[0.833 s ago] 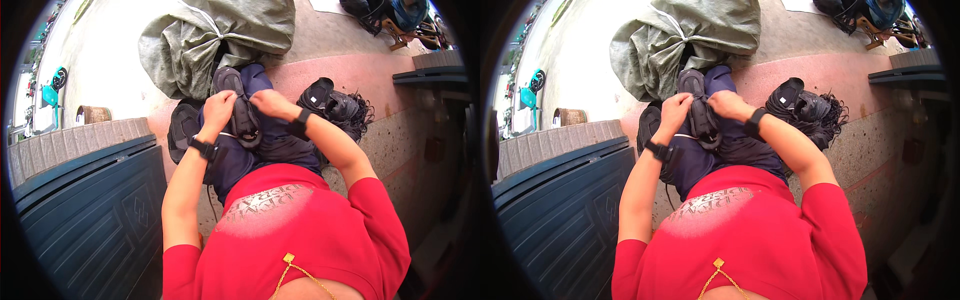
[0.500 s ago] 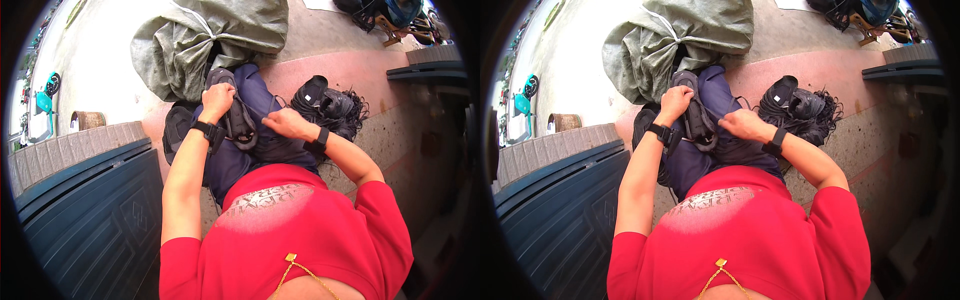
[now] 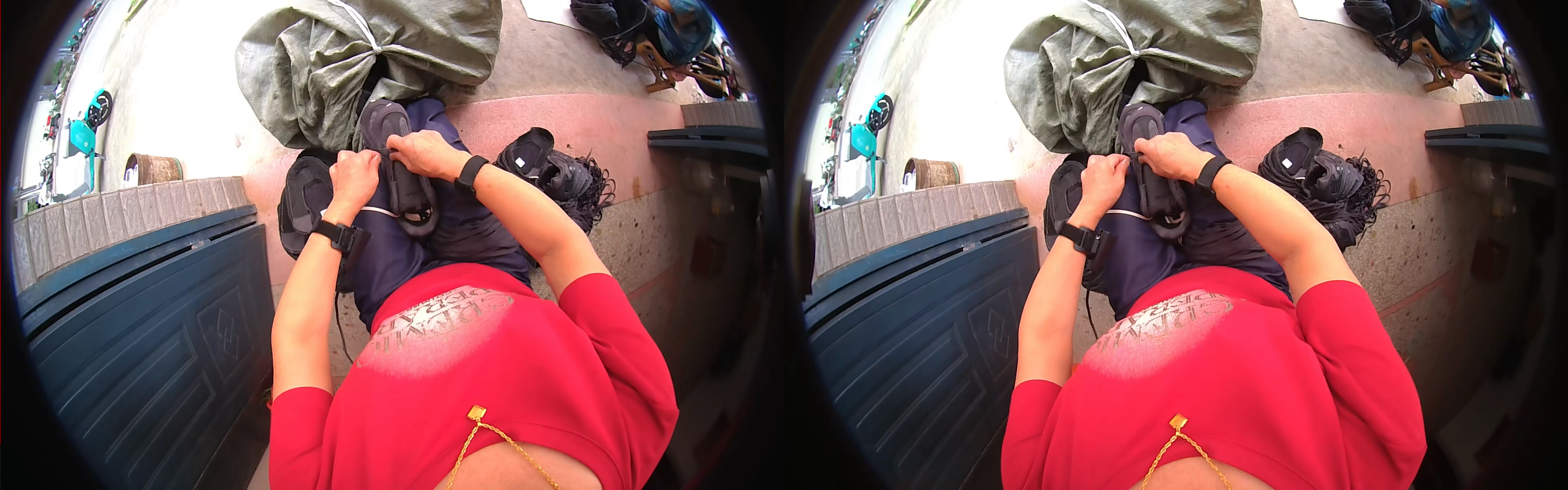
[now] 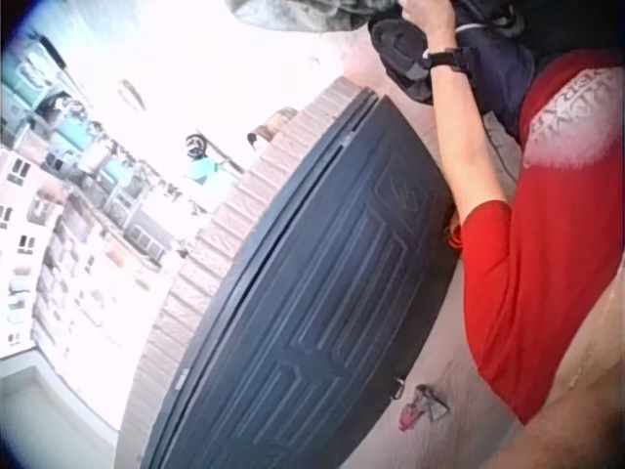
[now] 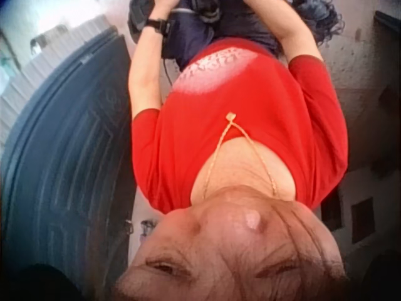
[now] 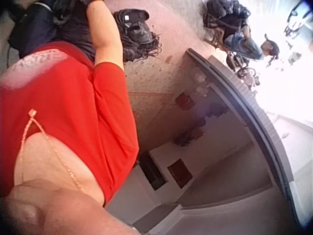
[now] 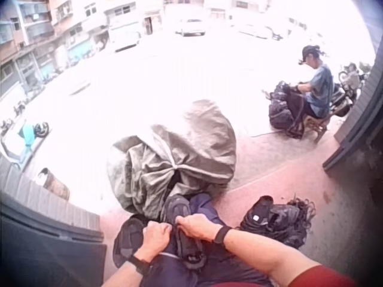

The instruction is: Threading laces and adjusting components of a black sneaker.

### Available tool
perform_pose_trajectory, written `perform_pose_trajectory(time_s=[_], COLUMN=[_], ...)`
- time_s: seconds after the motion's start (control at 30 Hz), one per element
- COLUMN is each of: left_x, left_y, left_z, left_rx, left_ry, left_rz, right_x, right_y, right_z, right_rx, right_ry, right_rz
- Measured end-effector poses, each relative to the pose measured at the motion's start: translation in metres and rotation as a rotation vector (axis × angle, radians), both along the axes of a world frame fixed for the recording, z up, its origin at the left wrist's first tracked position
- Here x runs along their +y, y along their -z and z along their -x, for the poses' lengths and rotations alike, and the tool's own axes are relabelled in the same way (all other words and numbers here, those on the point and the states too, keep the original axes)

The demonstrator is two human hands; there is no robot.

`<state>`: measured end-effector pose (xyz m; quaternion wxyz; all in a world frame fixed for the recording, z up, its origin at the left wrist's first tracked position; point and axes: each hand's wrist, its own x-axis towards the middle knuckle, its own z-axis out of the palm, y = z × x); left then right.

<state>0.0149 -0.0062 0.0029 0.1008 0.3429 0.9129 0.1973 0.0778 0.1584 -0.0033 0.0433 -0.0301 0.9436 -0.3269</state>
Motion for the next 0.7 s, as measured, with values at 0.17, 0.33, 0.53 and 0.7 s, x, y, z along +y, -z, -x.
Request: perform_pose_trajectory(time_s=[0.17, 0.33, 0.53, 0.7], left_x=[0.005, 0.015, 0.021, 0.030], left_y=[0.008, 0.000, -0.007, -0.004], left_z=[0.002, 0.004, 0.012, 0.011], left_rx=[0.037, 0.008, 0.159, 0.242], left_ry=[-0.024, -0.004, 0.195, 0.295], left_rz=[-0.018, 0.055, 0.163, 0.194], right_x=[-0.006, -0.001, -0.003, 0.001], right_y=[0.006, 0.008, 0.007, 0.005], right_z=[0.000, 0.001, 0.001, 0.001], right_rx=[-0.046, -0.101, -0.127, -0.135], right_ry=[0.237, 0.251, 0.281, 0.299], right_rz=[0.141, 0.212, 0.242, 0.261])
